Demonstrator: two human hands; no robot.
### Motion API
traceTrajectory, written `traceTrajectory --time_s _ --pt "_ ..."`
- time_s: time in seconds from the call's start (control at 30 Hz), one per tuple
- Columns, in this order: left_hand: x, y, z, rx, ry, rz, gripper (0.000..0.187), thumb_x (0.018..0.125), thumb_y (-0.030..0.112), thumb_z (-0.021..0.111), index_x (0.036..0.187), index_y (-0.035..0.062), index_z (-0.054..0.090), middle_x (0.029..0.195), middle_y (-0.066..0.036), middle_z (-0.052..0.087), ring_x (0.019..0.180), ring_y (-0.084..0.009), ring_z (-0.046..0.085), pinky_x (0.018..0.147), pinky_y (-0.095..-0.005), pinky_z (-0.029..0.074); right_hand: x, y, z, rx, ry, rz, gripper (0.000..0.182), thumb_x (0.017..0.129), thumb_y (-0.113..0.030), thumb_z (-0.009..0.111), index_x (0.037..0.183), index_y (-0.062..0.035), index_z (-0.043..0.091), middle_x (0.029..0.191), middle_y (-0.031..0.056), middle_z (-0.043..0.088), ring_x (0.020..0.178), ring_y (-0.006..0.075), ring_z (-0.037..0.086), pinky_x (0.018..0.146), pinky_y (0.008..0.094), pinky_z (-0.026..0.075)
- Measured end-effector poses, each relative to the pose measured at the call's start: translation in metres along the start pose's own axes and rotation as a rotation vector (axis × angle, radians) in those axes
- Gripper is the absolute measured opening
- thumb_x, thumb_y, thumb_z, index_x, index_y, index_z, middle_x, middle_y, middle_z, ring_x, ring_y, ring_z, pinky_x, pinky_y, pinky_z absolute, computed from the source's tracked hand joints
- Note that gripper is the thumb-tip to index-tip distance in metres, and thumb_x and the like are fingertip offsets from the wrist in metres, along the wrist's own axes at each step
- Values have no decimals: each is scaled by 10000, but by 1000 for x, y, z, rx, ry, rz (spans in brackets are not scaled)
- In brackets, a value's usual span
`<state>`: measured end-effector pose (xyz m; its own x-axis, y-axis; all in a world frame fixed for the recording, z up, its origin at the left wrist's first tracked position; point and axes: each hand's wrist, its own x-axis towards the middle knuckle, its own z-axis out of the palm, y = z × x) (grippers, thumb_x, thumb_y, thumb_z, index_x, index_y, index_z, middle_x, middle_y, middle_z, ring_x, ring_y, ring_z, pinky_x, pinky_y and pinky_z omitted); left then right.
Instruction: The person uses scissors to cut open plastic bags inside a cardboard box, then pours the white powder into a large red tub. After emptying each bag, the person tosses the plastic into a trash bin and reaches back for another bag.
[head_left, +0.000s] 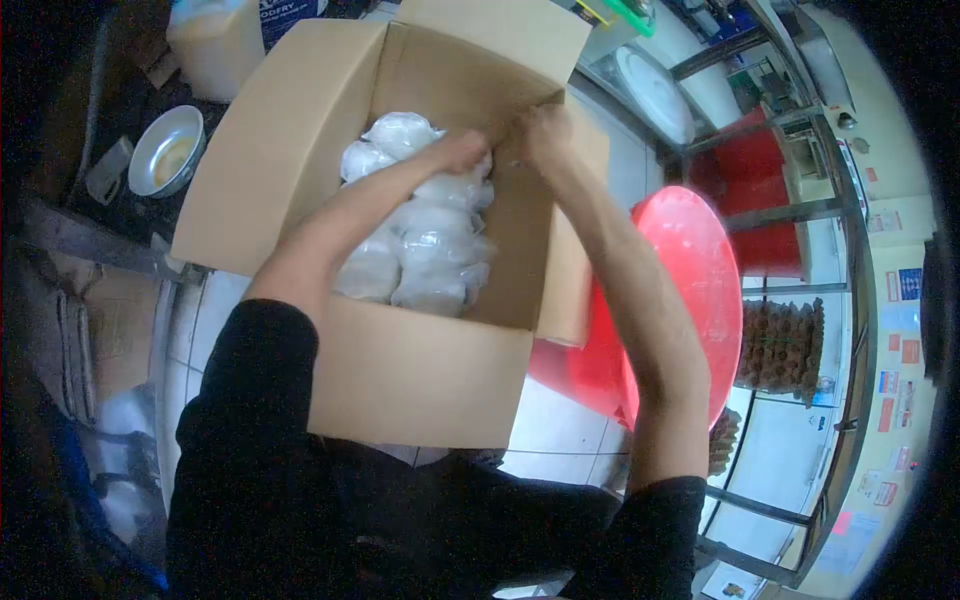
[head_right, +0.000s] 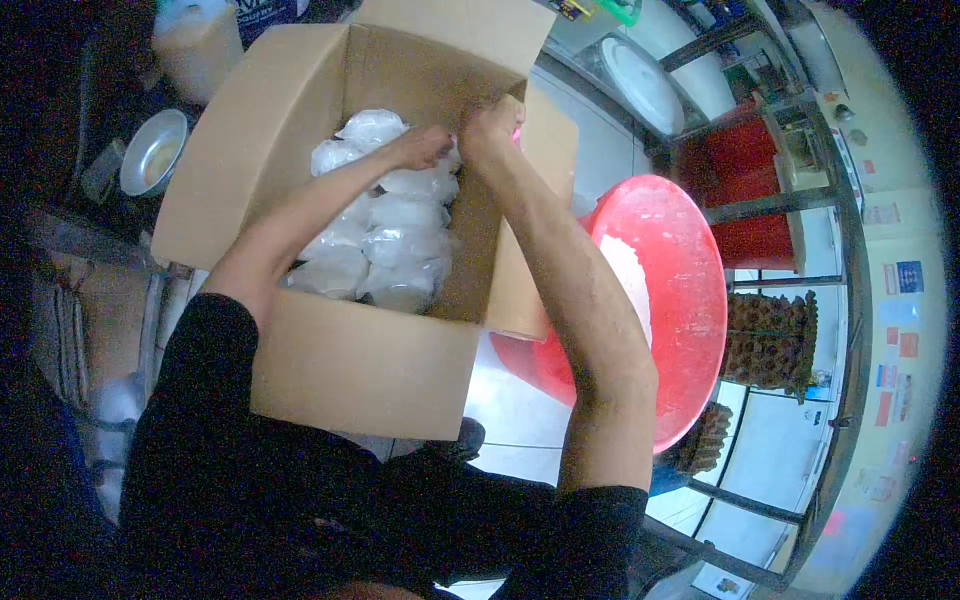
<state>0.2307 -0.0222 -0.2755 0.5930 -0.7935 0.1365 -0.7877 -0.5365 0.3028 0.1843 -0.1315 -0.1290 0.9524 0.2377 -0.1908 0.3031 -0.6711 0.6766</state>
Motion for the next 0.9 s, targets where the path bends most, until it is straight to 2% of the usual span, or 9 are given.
traceTrajectory --time_s 0.07,0.1,0.3,0.4,0.53,0.7,0.77,0.83,0.9 --pt "-15 -23 6 -168 176 19 188 706 150 560 862 47 571 871 -133 579 868 -321 535 744 -411 449 14 -6 6 -26 -41 55 148 738 -198 553 828 -206 670 731 -34 615 579 138 556 433 350 280" --pt "-15 -27 6 -193 89 -43 175 716 162 551 851 53 577 921 -135 571 970 -303 495 801 -410 422 18 -8 10 -53 -37 46 156 742 -196 547 840 -209 668 733 -32 617 594 144 565 442 352 283" --pt "-12 -20 -18 -200 -94 -51 181 711 175 549 853 67 579 940 -144 573 957 -302 503 779 -422 418 23 -31 16 22 -136 20 167 788 -208 520 886 -192 655 816 -11 639 745 158 603 558 358 381" --pt "-18 -25 -6 -210 188 108 209 697 157 544 882 72 594 956 -152 579 967 -303 504 805 -421 415 35 -36 42 169 -73 -2 181 803 -227 515 906 -173 655 903 -4 642 823 163 598 644 334 433" --pt "-16 -21 -21 -212 -39 15 285 685 146 543 957 89 609 986 -132 588 983 -296 509 859 -403 409 39 -29 51 448 -120 -79 210 818 -234 488 880 -134 662 917 37 647 883 195 604 720 328 469" --pt "-22 -16 -26 -218 91 58 304 689 156 550 975 81 621 962 -140 607 937 -303 546 814 -401 432 44 -5 80 651 85 -234 262 823 -221 463 767 -25 629 759 98 631 613 246 590 555 373 461" --pt "-23 -16 -28 -243 102 65 302 695 164 557 975 72 622 954 -143 613 924 -308 553 807 -402 433 41 -6 90 1145 106 -212 263 824 -222 458 739 -22 606 719 102 612 579 245 577 527 369 452" --pt "-21 -16 -32 -271 79 66 301 700 177 566 975 66 622 958 -142 615 923 -309 555 808 -400 433 30 -10 101 2176 -48 -4 257 824 -229 461 715 -29 579 688 103 591 572 242 572 515 357 448" --pt "-18 -19 -38 -299 26 55 302 705 194 579 974 63 621 975 -136 614 936 -306 552 816 -394 430 9 -11 80 2189 -87 122 238 804 -237 492 730 -29 584 691 115 586 575 250 575 516 359 454"
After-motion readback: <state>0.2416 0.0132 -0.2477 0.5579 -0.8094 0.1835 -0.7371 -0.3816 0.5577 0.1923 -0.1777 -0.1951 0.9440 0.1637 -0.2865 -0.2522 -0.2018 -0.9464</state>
